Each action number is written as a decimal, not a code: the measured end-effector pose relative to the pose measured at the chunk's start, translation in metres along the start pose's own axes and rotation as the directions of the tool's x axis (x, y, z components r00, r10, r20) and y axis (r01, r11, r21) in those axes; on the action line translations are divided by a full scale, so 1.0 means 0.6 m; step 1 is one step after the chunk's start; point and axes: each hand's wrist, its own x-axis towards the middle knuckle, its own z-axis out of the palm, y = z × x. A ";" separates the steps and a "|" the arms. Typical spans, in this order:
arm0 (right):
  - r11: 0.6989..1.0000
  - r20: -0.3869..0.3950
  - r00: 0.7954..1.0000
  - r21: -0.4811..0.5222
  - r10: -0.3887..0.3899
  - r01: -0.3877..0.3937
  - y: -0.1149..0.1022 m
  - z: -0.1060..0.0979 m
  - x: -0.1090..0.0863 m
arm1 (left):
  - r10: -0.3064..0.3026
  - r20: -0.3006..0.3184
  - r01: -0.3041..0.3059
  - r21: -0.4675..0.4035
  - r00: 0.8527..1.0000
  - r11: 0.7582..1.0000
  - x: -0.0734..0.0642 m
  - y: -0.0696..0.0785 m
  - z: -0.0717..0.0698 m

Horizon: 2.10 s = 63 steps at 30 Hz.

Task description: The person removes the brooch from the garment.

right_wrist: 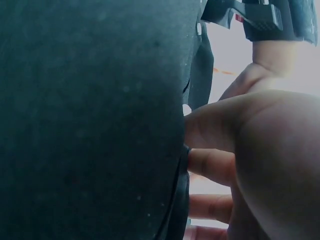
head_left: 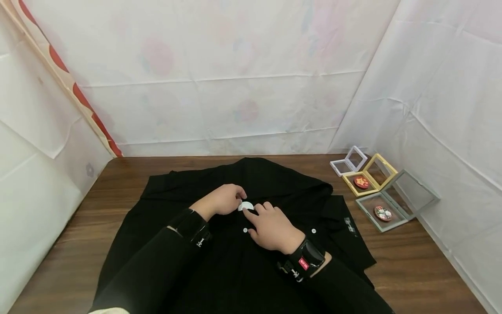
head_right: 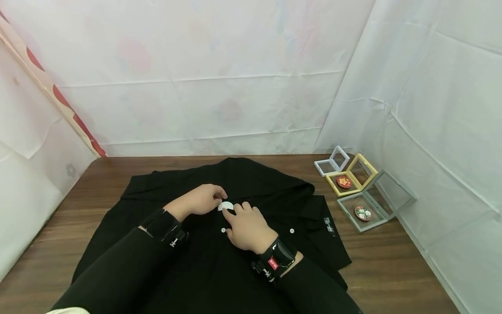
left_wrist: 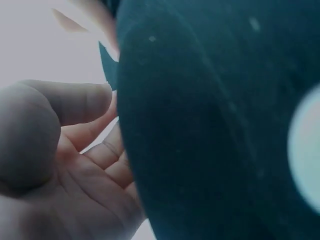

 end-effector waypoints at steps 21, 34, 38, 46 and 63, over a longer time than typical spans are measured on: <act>0.999 -0.039 0.998 -0.025 -0.038 0.037 0.005 0.006 -0.003 | -0.005 -0.039 0.009 0.118 0.999 0.993 0.011 0.012 0.023; 0.999 -0.049 0.998 0.008 -0.049 0.050 0.008 -0.001 -0.004 | -0.035 -0.093 0.050 0.163 0.995 0.985 -0.001 -0.011 0.015; 0.998 -0.042 0.998 0.010 -0.054 0.054 0.010 -0.002 -0.004 | -0.062 -0.082 0.074 0.149 0.995 0.986 -0.008 -0.022 0.007; 0.998 -0.021 0.999 0.040 -0.044 0.044 0.010 -0.002 -0.004 | -0.026 -0.113 0.044 0.161 0.993 0.986 -0.026 -0.032 -0.004; 0.998 -0.025 0.998 0.046 -0.051 0.052 0.011 0.015 0.001 | 0.146 -0.371 -0.090 0.164 0.917 0.982 -0.097 0.021 0.028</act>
